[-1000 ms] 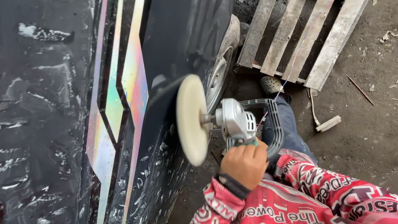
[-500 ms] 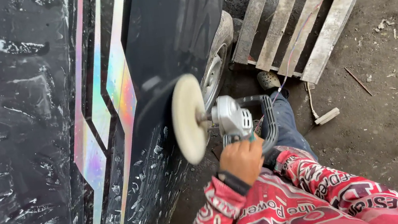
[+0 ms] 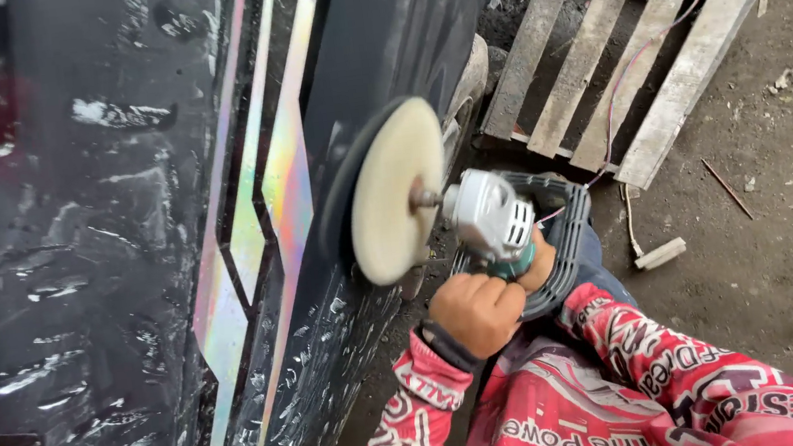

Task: The person uses a power polisher with a buffing pad to smooth the side panel of a black car. The person moves the tool across the car's surface, working around a colorful decal and the side mirror.

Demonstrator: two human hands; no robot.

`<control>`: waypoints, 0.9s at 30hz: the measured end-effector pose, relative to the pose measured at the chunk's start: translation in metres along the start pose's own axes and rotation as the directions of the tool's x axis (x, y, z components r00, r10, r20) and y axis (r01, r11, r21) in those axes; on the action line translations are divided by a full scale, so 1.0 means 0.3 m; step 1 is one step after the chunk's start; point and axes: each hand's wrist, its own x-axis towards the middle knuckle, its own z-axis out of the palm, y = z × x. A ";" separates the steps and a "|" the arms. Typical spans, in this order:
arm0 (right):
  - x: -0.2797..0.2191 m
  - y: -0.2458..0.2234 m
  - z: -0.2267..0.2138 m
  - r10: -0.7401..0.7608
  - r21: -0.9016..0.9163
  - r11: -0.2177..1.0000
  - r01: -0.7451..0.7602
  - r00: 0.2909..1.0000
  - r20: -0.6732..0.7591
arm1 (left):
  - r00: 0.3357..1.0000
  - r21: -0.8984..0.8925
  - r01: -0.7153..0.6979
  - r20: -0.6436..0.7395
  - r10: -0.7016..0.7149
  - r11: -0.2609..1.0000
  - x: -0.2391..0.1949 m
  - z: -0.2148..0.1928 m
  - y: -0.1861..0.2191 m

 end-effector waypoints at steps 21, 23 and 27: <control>-0.087 -0.145 -0.165 -0.150 -0.989 0.028 0.147 0.979 0.141 | 0.985 -0.016 0.029 -0.172 -0.031 0.999 -0.116 -0.031 0.143; -0.061 -0.185 -0.176 -0.219 -0.979 -0.038 0.202 0.954 0.205 | 0.983 -0.021 -0.004 -0.185 0.000 1.000 -0.046 -0.025 0.086; 0.085 -0.276 -0.183 -0.263 -0.614 0.766 0.192 0.964 -0.027 | 0.974 -0.051 -0.116 -0.203 0.104 0.992 0.123 -0.015 -0.038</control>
